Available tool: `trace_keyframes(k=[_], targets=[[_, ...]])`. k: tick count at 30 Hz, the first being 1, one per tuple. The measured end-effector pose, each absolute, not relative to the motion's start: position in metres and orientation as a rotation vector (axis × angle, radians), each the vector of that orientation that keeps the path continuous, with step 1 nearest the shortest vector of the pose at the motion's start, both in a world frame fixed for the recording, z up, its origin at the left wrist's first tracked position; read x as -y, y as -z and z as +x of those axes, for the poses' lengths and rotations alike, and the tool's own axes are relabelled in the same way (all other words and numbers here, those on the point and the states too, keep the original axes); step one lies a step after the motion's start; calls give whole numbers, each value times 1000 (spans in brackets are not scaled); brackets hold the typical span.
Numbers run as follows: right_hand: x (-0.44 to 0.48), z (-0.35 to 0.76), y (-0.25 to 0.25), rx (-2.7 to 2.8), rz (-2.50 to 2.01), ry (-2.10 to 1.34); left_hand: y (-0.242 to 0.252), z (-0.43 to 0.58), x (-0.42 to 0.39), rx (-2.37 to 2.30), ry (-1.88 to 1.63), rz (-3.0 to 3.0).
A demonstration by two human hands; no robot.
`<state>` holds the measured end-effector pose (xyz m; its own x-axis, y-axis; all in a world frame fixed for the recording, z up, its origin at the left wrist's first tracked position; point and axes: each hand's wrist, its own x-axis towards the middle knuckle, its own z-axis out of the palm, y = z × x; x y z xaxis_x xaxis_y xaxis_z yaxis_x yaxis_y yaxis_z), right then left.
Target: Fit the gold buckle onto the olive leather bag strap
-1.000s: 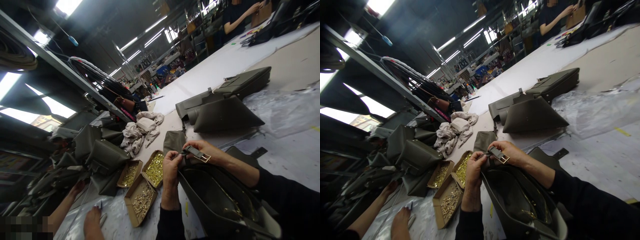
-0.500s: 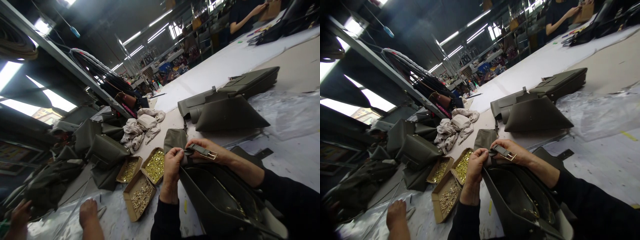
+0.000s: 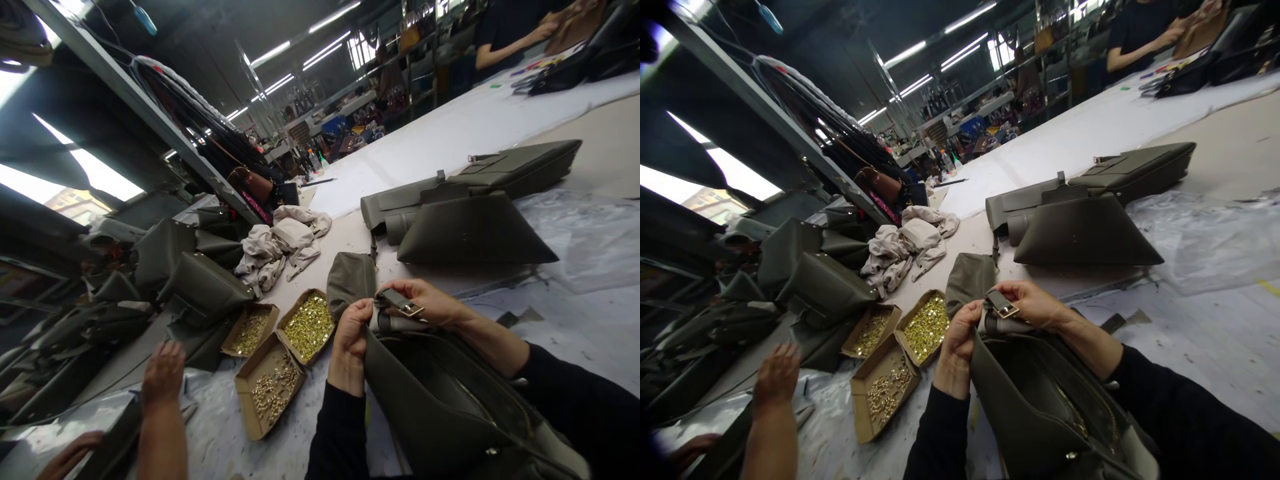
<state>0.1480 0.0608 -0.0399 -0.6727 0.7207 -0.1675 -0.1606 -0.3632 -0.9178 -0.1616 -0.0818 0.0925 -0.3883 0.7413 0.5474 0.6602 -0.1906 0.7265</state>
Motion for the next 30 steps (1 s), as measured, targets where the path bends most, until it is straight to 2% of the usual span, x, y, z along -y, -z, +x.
trace_keyframes(k=[5,11,17,23,27,30], targets=[[-62,141,47,1391,-828,-2004,-110,-233,53,-1975,-1785,1562],[-64,136,47,1477,-786,-2042,-104,-232,36,-1911,-1778,1319],[-64,137,50,1451,-817,-2091,-33,-134,35,-1643,-1661,1033],[-59,138,60,1413,-840,-1985,39,-43,16,-1385,-1583,777],[-64,135,69,1424,-755,-1987,55,-30,14,-1326,-1556,760],[-66,134,72,1444,-735,-1974,46,-33,20,-1524,-1594,1080]])
